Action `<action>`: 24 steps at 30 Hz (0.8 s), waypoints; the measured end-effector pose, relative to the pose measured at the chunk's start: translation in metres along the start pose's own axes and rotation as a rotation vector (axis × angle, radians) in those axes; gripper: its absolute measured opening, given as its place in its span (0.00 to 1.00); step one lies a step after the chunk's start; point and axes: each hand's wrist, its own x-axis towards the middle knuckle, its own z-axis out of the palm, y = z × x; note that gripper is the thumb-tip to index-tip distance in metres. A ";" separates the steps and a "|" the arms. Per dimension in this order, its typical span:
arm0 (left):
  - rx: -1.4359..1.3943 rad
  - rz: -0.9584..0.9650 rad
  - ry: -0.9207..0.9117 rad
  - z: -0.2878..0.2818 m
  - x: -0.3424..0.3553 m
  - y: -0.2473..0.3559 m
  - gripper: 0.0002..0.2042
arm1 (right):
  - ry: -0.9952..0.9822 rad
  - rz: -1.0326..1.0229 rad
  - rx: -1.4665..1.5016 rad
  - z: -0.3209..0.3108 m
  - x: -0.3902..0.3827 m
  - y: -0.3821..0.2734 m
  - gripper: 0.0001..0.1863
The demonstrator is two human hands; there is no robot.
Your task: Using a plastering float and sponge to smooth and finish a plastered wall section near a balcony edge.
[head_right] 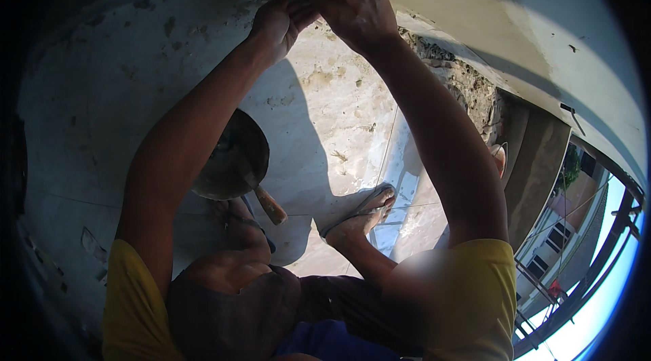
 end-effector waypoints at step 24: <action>0.009 -0.010 0.006 -0.001 -0.003 0.004 0.28 | -0.250 0.313 -0.104 -0.060 -0.130 0.057 0.47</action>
